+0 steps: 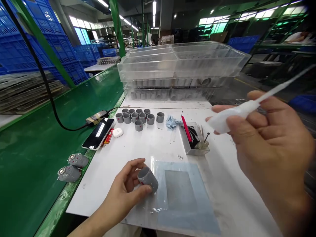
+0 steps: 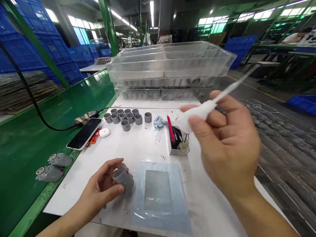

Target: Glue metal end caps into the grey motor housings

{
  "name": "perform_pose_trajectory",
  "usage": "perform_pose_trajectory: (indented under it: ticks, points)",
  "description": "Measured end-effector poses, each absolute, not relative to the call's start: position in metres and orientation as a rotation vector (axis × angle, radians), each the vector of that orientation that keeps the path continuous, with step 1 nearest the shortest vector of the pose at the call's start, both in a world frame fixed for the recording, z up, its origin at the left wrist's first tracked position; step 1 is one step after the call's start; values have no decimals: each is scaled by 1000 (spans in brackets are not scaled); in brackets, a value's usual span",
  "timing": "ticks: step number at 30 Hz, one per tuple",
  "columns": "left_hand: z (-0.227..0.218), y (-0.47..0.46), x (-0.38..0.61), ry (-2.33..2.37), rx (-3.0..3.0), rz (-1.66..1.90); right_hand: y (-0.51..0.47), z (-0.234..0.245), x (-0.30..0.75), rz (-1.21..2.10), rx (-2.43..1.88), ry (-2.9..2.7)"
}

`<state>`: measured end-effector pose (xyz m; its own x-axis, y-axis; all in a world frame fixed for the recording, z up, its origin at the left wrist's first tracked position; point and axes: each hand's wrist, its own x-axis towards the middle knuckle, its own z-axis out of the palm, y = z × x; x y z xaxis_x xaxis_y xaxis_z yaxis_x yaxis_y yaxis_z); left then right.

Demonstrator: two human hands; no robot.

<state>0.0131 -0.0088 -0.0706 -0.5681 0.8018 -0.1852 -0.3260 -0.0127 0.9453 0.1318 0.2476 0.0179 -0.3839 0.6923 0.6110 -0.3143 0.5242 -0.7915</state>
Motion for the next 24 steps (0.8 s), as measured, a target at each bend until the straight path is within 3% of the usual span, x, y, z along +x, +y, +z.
perform_pose_trajectory:
  ticks: [7, 13, 24]
  points:
    - [-70, -11, 10, 1502, 658, 1676, 208, 0, 113, 1164, -153, -1992]
    - [-74, -6, 10, 1522, 589, 1715, 205, -25, 118, 1016, -130, -2027]
    - [-69, -6, 10, 1630, 525, 1626, 202, -26, 122, 1007, -151, -1921]
